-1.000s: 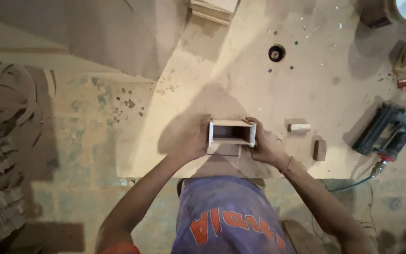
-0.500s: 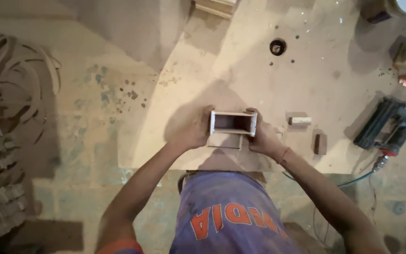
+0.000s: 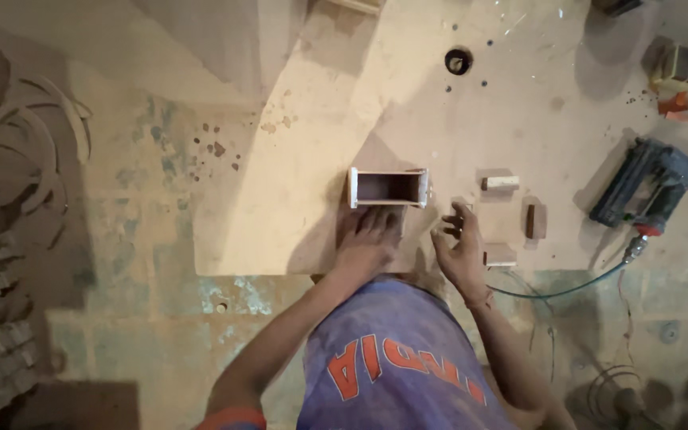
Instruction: The person assembles small wooden frames by arranging pre-cut wooden pieces on a workbench and securing them with a pneumatic nail gun. The person repeatedly picks up pieces, aligns them into a rectangular frame, and fastens the joints with nails.
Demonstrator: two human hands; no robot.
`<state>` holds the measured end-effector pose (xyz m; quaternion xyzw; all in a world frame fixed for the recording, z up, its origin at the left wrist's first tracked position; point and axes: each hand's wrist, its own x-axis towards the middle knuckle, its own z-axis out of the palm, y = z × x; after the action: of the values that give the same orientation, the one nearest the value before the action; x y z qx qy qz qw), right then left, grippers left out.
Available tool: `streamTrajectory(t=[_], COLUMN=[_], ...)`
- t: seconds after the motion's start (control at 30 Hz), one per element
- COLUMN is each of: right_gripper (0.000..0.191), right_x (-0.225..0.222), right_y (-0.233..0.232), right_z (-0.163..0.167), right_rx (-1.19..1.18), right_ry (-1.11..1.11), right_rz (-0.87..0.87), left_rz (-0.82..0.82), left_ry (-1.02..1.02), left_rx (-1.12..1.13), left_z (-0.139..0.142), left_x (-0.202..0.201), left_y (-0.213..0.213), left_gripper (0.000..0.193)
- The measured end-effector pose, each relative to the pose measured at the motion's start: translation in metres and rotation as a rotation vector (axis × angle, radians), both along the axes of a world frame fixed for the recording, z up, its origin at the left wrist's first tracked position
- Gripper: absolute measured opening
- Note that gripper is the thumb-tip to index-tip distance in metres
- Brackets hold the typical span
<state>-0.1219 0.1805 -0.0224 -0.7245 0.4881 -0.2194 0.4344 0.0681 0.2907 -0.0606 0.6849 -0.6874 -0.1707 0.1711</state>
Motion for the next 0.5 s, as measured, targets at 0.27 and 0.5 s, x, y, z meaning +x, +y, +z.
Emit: streamTrajectory(t=[0.27, 0.5], right_gripper=[0.06, 0.096], right_x=[0.001, 0.042], right_y=[-0.012, -0.011], right_z=[0.043, 0.122], right_rx=[-0.024, -0.029], right_ry=[0.077, -0.211], right_rz=[0.138, 0.73], left_rz=[-0.048, 0.11], left_ry=[0.163, 0.957], left_rx=[0.207, -0.161], left_z=[0.031, 0.085], left_x=[0.014, 0.042], left_y=[-0.007, 0.019], left_gripper=[0.057, 0.082])
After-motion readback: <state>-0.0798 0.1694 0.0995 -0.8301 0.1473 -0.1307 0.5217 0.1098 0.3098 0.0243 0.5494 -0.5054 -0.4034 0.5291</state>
